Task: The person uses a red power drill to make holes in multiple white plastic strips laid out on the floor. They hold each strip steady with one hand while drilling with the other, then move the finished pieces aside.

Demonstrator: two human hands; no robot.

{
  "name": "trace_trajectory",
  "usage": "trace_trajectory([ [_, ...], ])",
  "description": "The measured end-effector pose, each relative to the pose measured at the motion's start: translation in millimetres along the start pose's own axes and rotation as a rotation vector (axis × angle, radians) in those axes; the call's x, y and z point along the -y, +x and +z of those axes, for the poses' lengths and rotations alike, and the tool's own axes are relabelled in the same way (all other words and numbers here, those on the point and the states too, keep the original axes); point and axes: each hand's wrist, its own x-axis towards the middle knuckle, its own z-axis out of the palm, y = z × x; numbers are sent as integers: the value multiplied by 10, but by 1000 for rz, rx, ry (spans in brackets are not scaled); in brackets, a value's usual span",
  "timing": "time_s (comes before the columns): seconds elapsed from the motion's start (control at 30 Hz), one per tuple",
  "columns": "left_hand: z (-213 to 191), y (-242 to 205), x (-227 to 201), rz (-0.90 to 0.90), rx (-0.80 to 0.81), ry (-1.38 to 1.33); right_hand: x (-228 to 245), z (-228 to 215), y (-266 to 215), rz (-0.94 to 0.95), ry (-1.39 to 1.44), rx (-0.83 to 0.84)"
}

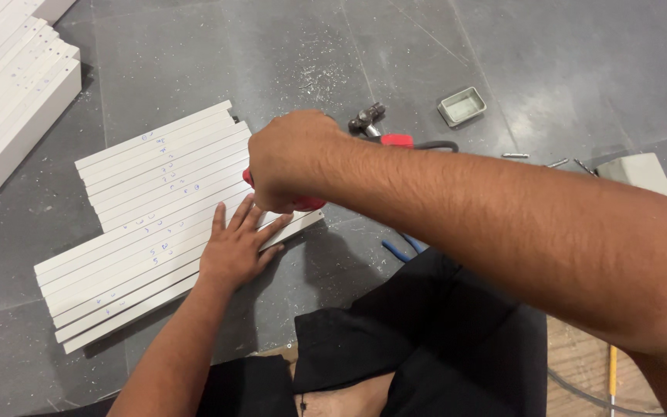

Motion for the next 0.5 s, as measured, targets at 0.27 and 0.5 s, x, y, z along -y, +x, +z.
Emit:
trace_trajectory([
  [0.27,6,13,-3,-3,3,16,-27,7,3,-2,9,-18],
  [0.5,10,7,-2,-2,-14,6,-30,-24,20,14,-10,25],
])
